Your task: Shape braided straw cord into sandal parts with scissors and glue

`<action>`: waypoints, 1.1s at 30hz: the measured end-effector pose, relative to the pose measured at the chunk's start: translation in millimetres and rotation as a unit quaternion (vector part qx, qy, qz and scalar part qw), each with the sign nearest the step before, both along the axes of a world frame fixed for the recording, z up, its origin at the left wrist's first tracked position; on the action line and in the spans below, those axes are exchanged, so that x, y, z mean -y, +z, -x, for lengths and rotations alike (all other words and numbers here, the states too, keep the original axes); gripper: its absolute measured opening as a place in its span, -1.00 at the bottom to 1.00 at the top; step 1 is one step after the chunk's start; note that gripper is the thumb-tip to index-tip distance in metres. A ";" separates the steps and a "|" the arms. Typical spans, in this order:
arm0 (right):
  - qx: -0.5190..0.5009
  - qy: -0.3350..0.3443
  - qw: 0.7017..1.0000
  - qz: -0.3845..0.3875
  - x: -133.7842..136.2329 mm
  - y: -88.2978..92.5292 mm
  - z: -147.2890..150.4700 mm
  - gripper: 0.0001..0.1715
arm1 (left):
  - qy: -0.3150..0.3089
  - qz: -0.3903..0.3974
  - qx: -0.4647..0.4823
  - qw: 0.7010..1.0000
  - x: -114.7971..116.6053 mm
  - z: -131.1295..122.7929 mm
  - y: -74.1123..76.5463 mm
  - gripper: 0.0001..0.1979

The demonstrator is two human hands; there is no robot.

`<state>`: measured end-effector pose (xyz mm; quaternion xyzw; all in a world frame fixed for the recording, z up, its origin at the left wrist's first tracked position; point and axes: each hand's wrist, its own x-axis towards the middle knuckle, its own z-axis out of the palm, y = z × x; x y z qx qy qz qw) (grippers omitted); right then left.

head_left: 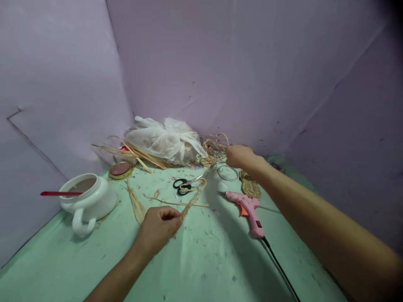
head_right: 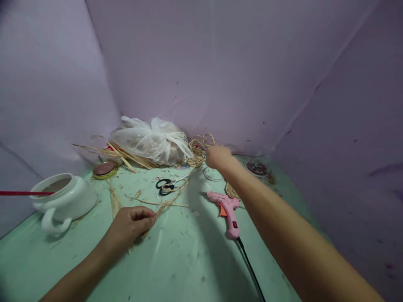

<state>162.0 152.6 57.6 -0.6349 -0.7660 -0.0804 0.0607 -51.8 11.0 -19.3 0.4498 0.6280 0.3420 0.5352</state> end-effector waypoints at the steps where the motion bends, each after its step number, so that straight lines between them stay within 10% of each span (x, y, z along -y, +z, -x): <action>1: -0.002 0.004 1.000 0.010 13.9 -5.2 6.9 -0.81 | -0.017 -0.008 -0.037 0.999 2.1 -0.1 1.4 -0.86; 6: -0.075 0.010 0.997 0.014 105.5 -9.3 9.8 -0.74 | -0.088 -0.100 -0.246 0.960 13.8 6.7 8.0 -0.86; 9: -0.131 -0.108 0.985 0.042 146.0 -21.4 -22.6 -0.68 | -0.119 -0.147 -0.359 0.914 24.1 5.7 5.2 -0.83; 14: -0.145 -0.215 0.954 0.148 156.1 -66.7 -62.9 -0.44 | -0.194 -0.231 -0.455 0.838 42.9 -7.7 -13.3 -0.84; 19: -0.210 -0.240 0.936 0.148 142.3 -91.5 -55.1 -0.70 | -0.189 -0.344 -0.454 0.800 50.0 -12.2 -33.4 -0.83; 26: -0.655 -0.207 0.695 0.211 164.5 -86.9 -60.9 -0.85 | -0.145 -0.491 -0.457 0.727 44.4 -9.7 -33.3 -0.86; 33: -0.609 -0.098 0.751 0.234 213.0 -94.9 -59.4 -0.88 | -0.169 -0.542 -0.443 0.694 41.6 -8.2 -31.6 -0.85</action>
